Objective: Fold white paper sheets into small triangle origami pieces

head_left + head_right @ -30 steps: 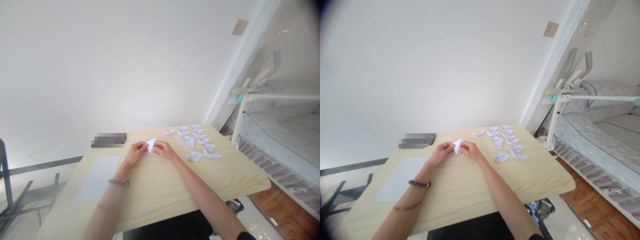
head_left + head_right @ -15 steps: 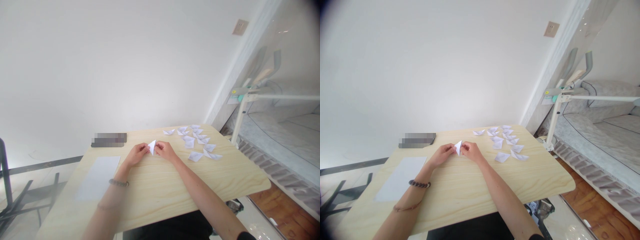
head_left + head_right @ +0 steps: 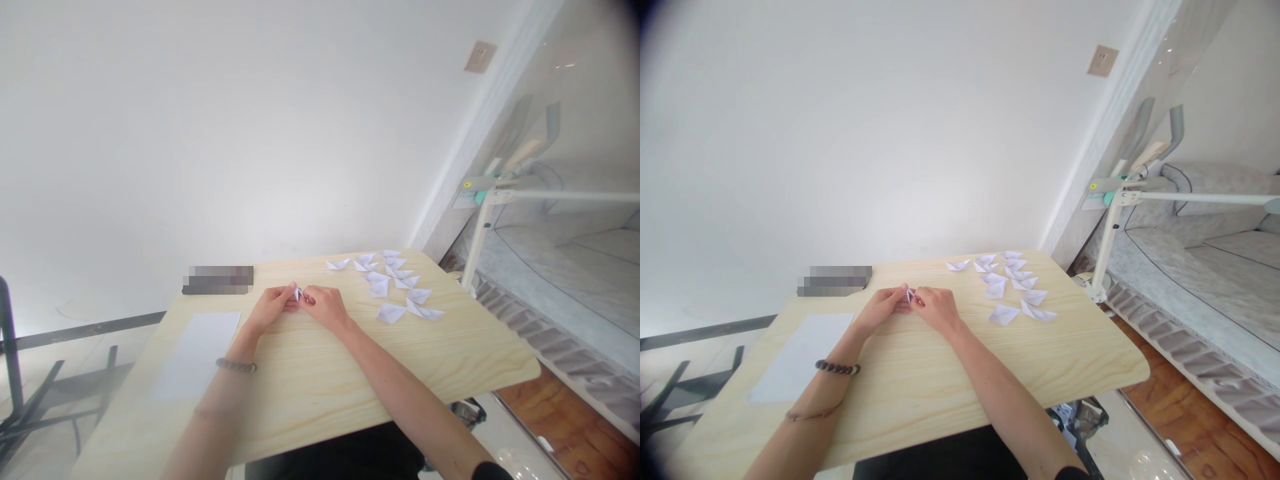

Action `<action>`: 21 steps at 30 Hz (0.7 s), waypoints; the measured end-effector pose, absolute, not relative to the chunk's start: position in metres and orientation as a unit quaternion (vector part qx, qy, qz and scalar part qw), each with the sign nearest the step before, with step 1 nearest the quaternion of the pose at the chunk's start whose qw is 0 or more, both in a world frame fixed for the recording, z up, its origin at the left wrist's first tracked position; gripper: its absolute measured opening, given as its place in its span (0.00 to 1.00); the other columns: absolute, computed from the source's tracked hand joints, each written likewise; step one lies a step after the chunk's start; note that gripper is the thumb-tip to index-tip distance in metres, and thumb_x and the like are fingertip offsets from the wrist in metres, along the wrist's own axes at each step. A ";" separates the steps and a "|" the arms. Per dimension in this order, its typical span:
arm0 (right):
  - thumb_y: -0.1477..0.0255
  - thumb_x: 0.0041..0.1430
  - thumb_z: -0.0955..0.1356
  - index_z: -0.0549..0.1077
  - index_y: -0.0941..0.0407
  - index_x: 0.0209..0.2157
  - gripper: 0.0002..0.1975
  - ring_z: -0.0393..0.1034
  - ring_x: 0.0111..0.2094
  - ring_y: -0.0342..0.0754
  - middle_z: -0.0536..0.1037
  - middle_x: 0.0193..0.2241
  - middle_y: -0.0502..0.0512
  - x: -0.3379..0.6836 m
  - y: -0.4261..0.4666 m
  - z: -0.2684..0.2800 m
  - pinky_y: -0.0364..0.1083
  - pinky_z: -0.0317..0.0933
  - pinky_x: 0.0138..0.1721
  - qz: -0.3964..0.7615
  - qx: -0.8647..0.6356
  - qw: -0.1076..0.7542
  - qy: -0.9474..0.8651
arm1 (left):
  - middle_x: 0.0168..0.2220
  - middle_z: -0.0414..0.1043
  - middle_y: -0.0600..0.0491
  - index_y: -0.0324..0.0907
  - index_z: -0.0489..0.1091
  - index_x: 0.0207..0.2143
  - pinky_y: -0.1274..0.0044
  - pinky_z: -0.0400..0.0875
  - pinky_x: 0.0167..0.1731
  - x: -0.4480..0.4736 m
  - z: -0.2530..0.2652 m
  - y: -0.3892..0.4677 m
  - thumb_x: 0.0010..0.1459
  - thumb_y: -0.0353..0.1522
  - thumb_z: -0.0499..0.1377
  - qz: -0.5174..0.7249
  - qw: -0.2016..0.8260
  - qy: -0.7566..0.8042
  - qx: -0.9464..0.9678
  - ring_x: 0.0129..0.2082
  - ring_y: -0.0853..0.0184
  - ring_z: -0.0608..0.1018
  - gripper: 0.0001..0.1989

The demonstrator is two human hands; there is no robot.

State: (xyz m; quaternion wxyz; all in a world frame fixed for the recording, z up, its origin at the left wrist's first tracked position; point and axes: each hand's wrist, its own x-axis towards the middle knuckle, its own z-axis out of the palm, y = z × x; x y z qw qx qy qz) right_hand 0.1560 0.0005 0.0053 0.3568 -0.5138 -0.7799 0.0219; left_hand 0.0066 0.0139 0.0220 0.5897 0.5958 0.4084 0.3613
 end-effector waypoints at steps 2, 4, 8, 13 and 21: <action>0.72 0.51 0.61 0.65 0.55 0.21 0.07 0.60 0.22 0.39 0.69 0.19 0.48 0.155 0.000 0.005 0.40 0.45 0.25 0.004 -0.516 0.346 -0.783 | 0.28 0.73 0.47 0.35 0.72 0.31 0.72 0.67 0.36 0.007 0.024 0.013 0.49 0.47 0.51 0.350 0.598 0.414 0.590 0.33 0.63 0.73 0.23; 0.71 0.50 0.63 0.66 0.55 0.22 0.06 0.61 0.23 0.40 0.70 0.21 0.48 0.156 0.000 0.004 0.40 0.45 0.26 -0.002 -0.530 0.341 -0.776 | 0.30 0.73 0.48 0.36 0.72 0.32 0.72 0.67 0.37 0.007 0.026 0.012 0.49 0.46 0.52 0.340 0.594 0.411 0.602 0.34 0.62 0.73 0.22; 0.67 0.47 0.65 0.65 0.55 0.22 0.07 0.61 0.24 0.41 0.70 0.22 0.49 0.158 0.001 0.002 0.41 0.45 0.25 0.005 -0.565 0.325 -0.758 | 0.35 0.72 0.49 0.38 0.72 0.34 0.73 0.67 0.37 0.006 0.028 0.010 0.48 0.43 0.54 0.331 0.565 0.396 0.644 0.38 0.62 0.71 0.19; 0.68 0.51 0.63 0.65 0.56 0.21 0.09 0.61 0.23 0.42 0.70 0.21 0.50 0.157 0.001 0.001 0.41 0.44 0.25 0.005 -0.573 0.324 -0.753 | 0.37 0.72 0.50 0.39 0.71 0.37 0.74 0.67 0.37 0.005 0.030 0.009 0.48 0.41 0.55 0.343 0.564 0.377 0.650 0.40 0.62 0.70 0.18; 0.67 0.53 0.62 0.65 0.56 0.23 0.08 0.59 0.23 0.40 0.68 0.23 0.49 0.158 0.002 0.002 0.40 0.45 0.25 0.006 -0.548 0.354 -0.758 | 0.31 0.73 0.51 0.37 0.71 0.34 0.77 0.65 0.36 0.004 0.024 0.015 0.46 0.39 0.58 0.379 0.566 0.399 0.614 0.31 0.68 0.72 0.16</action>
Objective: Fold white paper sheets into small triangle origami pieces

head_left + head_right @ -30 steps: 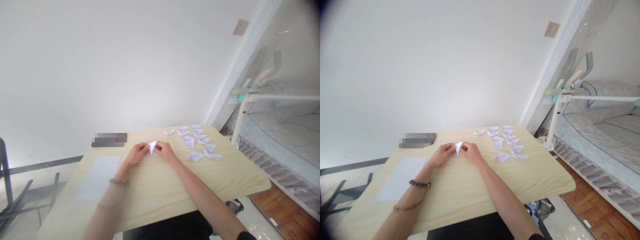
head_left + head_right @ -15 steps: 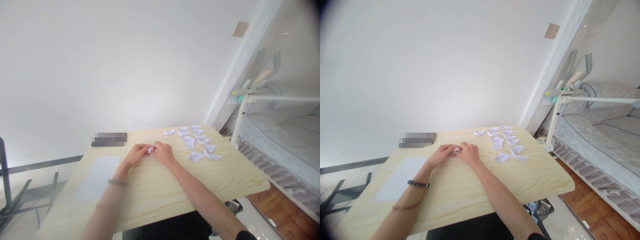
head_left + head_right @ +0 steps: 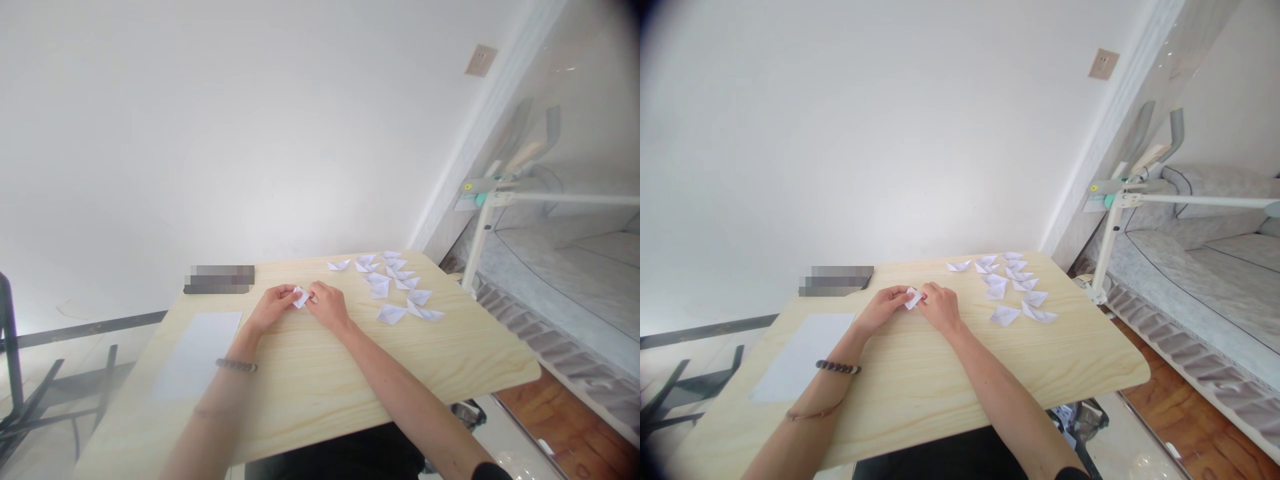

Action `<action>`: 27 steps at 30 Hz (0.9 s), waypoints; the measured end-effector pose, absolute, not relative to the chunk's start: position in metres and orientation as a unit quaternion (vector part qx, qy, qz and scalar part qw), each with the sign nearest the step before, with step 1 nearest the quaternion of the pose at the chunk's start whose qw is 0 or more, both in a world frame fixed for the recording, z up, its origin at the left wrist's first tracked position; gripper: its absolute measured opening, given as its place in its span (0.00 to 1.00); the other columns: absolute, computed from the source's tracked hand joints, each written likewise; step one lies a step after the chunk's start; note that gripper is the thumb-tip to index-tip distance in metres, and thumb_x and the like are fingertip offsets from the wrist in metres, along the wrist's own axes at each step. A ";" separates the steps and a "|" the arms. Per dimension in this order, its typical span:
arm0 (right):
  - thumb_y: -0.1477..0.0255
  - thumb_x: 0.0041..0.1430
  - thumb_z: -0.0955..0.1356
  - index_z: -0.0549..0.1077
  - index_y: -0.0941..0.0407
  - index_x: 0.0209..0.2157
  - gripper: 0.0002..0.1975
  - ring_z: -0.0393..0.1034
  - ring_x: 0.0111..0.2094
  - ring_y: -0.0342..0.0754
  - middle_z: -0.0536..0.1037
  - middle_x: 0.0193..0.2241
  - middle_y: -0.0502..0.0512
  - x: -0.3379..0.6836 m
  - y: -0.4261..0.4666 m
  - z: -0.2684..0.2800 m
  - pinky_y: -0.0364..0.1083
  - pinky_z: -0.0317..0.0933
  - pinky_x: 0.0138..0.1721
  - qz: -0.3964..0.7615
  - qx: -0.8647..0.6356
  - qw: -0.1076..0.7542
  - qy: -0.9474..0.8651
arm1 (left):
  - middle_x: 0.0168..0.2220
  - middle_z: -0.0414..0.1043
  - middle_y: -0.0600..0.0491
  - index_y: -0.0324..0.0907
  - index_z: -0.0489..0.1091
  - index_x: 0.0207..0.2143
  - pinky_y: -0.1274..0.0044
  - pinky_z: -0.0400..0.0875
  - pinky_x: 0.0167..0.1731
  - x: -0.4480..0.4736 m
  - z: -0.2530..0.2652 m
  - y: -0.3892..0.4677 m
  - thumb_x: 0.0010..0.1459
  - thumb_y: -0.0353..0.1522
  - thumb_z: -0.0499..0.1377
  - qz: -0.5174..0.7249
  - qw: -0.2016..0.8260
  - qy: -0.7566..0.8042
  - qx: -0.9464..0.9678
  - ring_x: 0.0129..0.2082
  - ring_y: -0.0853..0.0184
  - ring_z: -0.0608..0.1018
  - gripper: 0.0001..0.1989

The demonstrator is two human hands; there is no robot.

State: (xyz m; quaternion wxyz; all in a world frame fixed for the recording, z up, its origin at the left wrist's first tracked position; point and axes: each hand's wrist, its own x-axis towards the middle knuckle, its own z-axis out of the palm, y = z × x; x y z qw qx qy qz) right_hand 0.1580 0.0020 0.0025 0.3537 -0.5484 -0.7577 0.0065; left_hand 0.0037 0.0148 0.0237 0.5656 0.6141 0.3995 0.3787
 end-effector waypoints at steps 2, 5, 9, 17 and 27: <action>0.68 0.53 0.62 0.65 0.56 0.25 0.07 0.58 0.23 0.40 0.68 0.24 0.49 0.159 0.002 0.004 0.40 0.46 0.25 0.029 -0.534 0.355 -0.767 | 0.33 0.73 0.50 0.37 0.70 0.36 0.76 0.65 0.37 0.003 0.021 0.016 0.45 0.39 0.59 0.397 0.578 0.397 0.592 0.32 0.68 0.73 0.17; 0.71 0.53 0.60 0.66 0.56 0.28 0.05 0.59 0.24 0.39 0.68 0.26 0.49 0.161 0.001 0.004 0.39 0.49 0.26 0.069 -0.510 0.362 -0.777 | 0.35 0.73 0.50 0.37 0.69 0.38 0.74 0.65 0.39 0.000 0.017 0.019 0.43 0.40 0.60 0.421 0.588 0.394 0.568 0.35 0.66 0.73 0.20; 0.73 0.53 0.60 0.66 0.56 0.33 0.06 0.59 0.21 0.37 0.68 0.31 0.49 0.163 0.002 0.004 0.39 0.53 0.27 0.117 -0.493 0.393 -0.768 | 0.37 0.73 0.49 0.37 0.69 0.39 0.73 0.64 0.41 -0.003 0.010 0.023 0.43 0.39 0.61 0.443 0.562 0.410 0.565 0.38 0.64 0.73 0.21; 0.65 0.55 0.61 0.69 0.56 0.33 0.11 0.62 0.23 0.38 0.70 0.31 0.51 0.164 0.008 0.001 0.38 0.57 0.27 0.168 -0.467 0.442 -0.747 | 0.38 0.73 0.49 0.37 0.71 0.37 0.71 0.64 0.43 0.000 0.007 0.023 0.45 0.39 0.59 0.423 0.508 0.406 0.631 0.39 0.61 0.72 0.18; 0.66 0.53 0.62 0.72 0.56 0.28 0.10 0.65 0.24 0.40 0.72 0.26 0.51 0.166 0.009 0.001 0.38 0.59 0.26 0.181 -0.454 0.495 -0.719 | 0.31 0.74 0.48 0.35 0.69 0.32 0.70 0.68 0.39 0.002 0.003 0.024 0.43 0.36 0.61 0.457 0.570 0.377 0.569 0.33 0.65 0.74 0.15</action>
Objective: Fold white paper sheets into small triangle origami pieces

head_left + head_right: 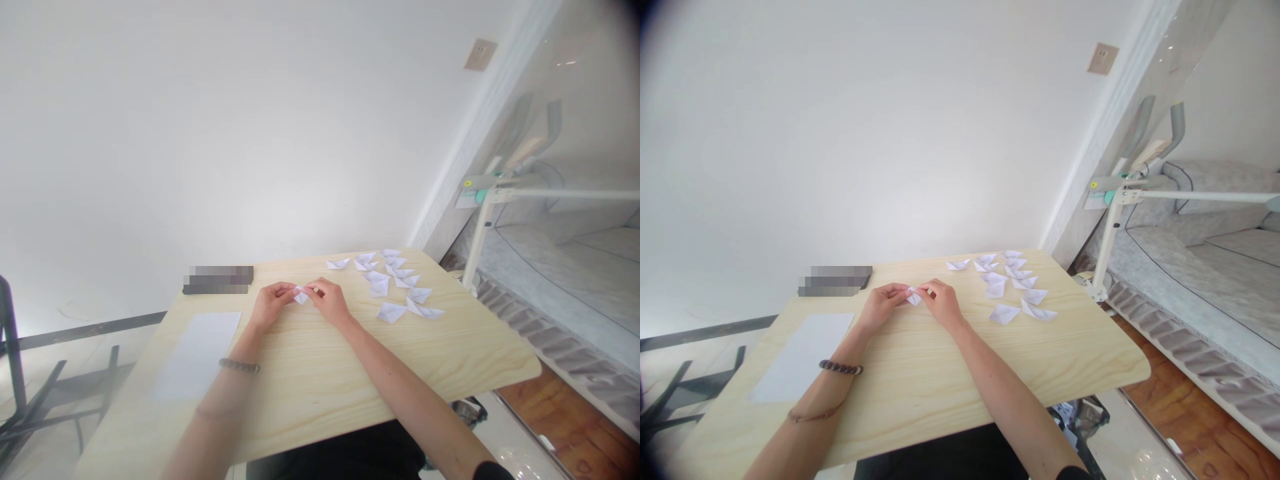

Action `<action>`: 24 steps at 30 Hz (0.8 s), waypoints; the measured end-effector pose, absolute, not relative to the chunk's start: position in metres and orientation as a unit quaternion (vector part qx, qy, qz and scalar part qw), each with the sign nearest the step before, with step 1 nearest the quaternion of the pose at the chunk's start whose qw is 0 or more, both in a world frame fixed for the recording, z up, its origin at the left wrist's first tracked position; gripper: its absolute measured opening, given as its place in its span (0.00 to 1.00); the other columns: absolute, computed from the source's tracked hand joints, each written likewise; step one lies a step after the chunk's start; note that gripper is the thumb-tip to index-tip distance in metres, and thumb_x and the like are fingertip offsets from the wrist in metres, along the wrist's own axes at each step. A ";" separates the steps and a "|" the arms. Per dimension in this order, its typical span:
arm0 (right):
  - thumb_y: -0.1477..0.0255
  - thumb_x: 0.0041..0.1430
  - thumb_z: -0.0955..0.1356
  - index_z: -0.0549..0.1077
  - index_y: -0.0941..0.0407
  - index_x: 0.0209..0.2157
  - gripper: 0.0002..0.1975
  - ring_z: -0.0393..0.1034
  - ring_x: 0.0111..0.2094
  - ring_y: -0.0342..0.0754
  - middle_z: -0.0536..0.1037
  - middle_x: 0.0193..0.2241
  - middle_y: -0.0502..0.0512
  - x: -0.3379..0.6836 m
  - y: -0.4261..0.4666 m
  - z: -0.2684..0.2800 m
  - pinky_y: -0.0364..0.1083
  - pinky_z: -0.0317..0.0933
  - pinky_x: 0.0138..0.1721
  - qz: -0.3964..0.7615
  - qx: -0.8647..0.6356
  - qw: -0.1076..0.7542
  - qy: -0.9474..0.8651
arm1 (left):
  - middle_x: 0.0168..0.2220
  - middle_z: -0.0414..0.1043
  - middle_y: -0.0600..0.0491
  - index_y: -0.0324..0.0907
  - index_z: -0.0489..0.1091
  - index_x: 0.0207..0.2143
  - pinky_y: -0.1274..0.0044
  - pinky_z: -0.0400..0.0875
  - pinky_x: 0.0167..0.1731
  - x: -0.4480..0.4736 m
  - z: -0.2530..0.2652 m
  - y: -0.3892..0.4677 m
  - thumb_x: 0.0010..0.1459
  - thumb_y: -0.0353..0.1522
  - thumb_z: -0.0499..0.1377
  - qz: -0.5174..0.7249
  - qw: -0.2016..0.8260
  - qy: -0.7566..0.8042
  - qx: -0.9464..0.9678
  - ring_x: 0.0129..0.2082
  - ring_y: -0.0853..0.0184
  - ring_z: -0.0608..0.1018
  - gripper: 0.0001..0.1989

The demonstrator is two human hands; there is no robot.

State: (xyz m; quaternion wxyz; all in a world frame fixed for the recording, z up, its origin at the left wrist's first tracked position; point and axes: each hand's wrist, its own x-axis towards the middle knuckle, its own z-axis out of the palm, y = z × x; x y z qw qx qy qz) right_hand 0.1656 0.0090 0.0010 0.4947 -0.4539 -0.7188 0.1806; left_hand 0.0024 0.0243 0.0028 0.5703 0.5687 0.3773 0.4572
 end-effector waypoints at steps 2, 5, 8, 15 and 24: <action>0.65 0.53 0.62 0.72 0.56 0.28 0.11 0.65 0.24 0.40 0.72 0.26 0.51 0.165 0.009 0.001 0.38 0.59 0.25 0.184 -0.455 0.501 -0.712 | 0.31 0.74 0.48 0.35 0.70 0.31 0.70 0.68 0.40 0.003 0.003 0.024 0.44 0.36 0.61 0.464 0.568 0.377 0.565 0.33 0.65 0.74 0.14; 0.65 0.53 0.62 0.72 0.57 0.28 0.11 0.65 0.22 0.39 0.72 0.26 0.51 0.164 0.010 0.000 0.38 0.59 0.25 0.189 -0.459 0.510 -0.703 | 0.30 0.74 0.48 0.35 0.70 0.31 0.70 0.68 0.39 0.004 0.003 0.024 0.43 0.37 0.61 0.476 0.564 0.385 0.554 0.33 0.65 0.74 0.15; 0.64 0.54 0.62 0.71 0.57 0.28 0.12 0.63 0.18 0.37 0.72 0.26 0.51 0.164 0.011 -0.001 0.38 0.58 0.23 0.204 -0.462 0.515 -0.692 | 0.30 0.74 0.48 0.34 0.70 0.31 0.70 0.68 0.39 0.006 0.003 0.023 0.43 0.38 0.61 0.484 0.561 0.392 0.545 0.33 0.64 0.74 0.16; 0.65 0.54 0.62 0.70 0.58 0.28 0.11 0.64 0.20 0.38 0.71 0.26 0.50 0.162 0.013 -0.002 0.38 0.57 0.22 0.219 -0.461 0.508 -0.694 | 0.30 0.73 0.49 0.36 0.69 0.31 0.73 0.68 0.36 0.005 0.006 0.022 0.44 0.39 0.59 0.470 0.532 0.402 0.578 0.32 0.65 0.74 0.16; 0.68 0.54 0.61 0.70 0.56 0.30 0.09 0.63 0.25 0.39 0.71 0.28 0.50 0.162 0.012 -0.001 0.39 0.56 0.27 0.163 -0.469 0.474 -0.727 | 0.29 0.72 0.50 0.37 0.69 0.30 0.77 0.66 0.32 0.006 0.006 0.020 0.47 0.41 0.56 0.433 0.429 0.413 0.677 0.30 0.67 0.73 0.15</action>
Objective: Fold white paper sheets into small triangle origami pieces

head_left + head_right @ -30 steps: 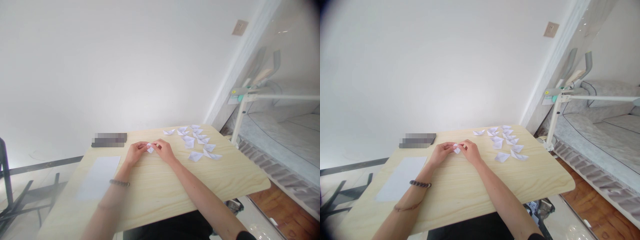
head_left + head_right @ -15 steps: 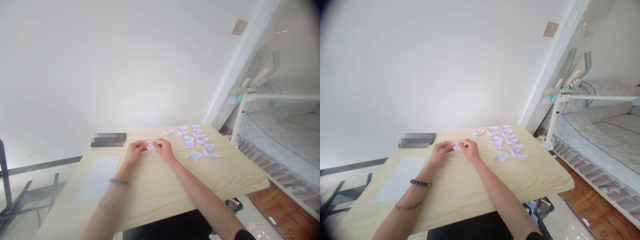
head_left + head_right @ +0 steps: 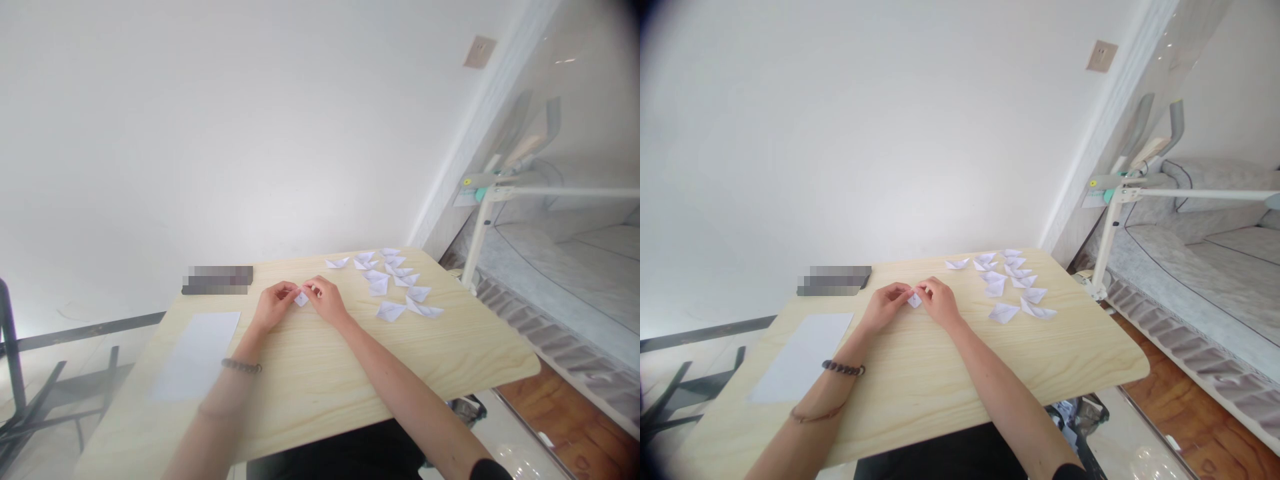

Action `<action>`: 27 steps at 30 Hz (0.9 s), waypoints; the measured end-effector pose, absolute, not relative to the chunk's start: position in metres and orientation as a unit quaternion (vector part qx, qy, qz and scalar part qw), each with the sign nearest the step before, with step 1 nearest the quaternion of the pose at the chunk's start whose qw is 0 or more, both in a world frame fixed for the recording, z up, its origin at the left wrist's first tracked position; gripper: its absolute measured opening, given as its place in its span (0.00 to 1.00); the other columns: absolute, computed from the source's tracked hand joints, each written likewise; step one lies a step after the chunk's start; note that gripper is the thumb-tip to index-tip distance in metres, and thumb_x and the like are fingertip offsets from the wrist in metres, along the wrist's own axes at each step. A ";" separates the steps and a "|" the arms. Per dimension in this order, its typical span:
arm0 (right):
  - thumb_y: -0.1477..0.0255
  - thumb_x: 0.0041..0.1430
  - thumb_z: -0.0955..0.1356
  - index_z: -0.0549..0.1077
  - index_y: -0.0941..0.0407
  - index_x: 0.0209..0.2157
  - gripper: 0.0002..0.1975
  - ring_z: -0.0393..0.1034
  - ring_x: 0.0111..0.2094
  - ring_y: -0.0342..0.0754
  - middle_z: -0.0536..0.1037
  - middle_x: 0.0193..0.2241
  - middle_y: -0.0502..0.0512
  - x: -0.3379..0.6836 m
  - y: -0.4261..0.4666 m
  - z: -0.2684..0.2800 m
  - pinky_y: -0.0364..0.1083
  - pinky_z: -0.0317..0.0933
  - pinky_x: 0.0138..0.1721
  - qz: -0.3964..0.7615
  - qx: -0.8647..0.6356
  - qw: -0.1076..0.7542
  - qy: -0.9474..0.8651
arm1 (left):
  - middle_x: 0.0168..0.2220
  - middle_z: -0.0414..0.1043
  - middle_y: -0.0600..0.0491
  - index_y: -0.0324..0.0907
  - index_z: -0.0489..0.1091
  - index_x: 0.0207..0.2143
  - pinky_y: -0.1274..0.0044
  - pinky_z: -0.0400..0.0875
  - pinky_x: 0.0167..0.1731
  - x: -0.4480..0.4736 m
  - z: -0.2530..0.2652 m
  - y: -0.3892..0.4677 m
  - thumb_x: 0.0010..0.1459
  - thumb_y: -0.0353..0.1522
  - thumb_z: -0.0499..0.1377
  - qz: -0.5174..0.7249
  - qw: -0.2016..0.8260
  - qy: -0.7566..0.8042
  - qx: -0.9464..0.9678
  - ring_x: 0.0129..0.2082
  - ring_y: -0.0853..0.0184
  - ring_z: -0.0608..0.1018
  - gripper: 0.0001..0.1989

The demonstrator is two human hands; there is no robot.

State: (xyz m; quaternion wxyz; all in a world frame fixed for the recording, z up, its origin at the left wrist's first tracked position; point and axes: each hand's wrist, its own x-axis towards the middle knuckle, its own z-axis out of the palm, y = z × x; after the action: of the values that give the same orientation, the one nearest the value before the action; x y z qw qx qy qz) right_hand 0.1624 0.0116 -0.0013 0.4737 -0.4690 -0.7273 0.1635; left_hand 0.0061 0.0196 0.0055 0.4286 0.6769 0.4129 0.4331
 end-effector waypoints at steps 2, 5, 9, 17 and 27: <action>0.67 0.54 0.61 0.70 0.56 0.29 0.09 0.63 0.25 0.39 0.72 0.28 0.50 0.162 0.013 -0.002 0.39 0.56 0.27 0.166 -0.476 0.478 -0.719 | 0.28 0.72 0.51 0.37 0.68 0.29 0.77 0.66 0.30 0.010 0.005 0.021 0.47 0.41 0.57 0.444 0.446 0.416 0.657 0.29 0.67 0.73 0.15; 0.67 0.54 0.61 0.70 0.57 0.29 0.10 0.63 0.25 0.40 0.72 0.27 0.51 0.161 0.013 -0.003 0.39 0.56 0.27 0.175 -0.480 0.489 -0.707 | 0.27 0.71 0.51 0.36 0.67 0.29 0.77 0.67 0.29 0.013 0.005 0.021 0.47 0.41 0.57 0.444 0.478 0.412 0.636 0.27 0.68 0.72 0.15; 0.67 0.54 0.61 0.70 0.58 0.29 0.10 0.63 0.25 0.40 0.72 0.27 0.52 0.162 0.013 -0.003 0.39 0.57 0.27 0.197 -0.474 0.498 -0.699 | 0.31 0.71 0.50 0.36 0.66 0.33 0.75 0.67 0.33 0.011 0.007 0.020 0.45 0.40 0.59 0.414 0.520 0.381 0.643 0.30 0.67 0.73 0.16; 0.66 0.51 0.63 0.71 0.57 0.31 0.10 0.66 0.27 0.41 0.74 0.28 0.52 0.161 0.014 -0.003 0.39 0.59 0.26 0.259 -0.457 0.500 -0.689 | 0.31 0.72 0.49 0.36 0.66 0.32 0.75 0.67 0.33 0.009 0.003 0.020 0.41 0.38 0.61 0.440 0.524 0.391 0.616 0.30 0.67 0.73 0.17; 0.68 0.52 0.62 0.70 0.58 0.29 0.09 0.67 0.26 0.41 0.73 0.27 0.53 0.160 0.016 -0.003 0.39 0.59 0.24 0.279 -0.454 0.499 -0.684 | 0.30 0.72 0.50 0.36 0.66 0.32 0.76 0.67 0.31 0.009 0.009 0.018 0.42 0.38 0.61 0.431 0.550 0.407 0.588 0.30 0.67 0.73 0.17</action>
State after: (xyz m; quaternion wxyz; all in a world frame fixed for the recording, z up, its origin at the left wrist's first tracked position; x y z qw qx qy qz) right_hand 0.1598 0.0165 -0.0028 0.4991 -0.4538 -0.6836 0.2785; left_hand 0.0092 0.0180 0.0089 0.5499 0.5883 0.4068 0.4314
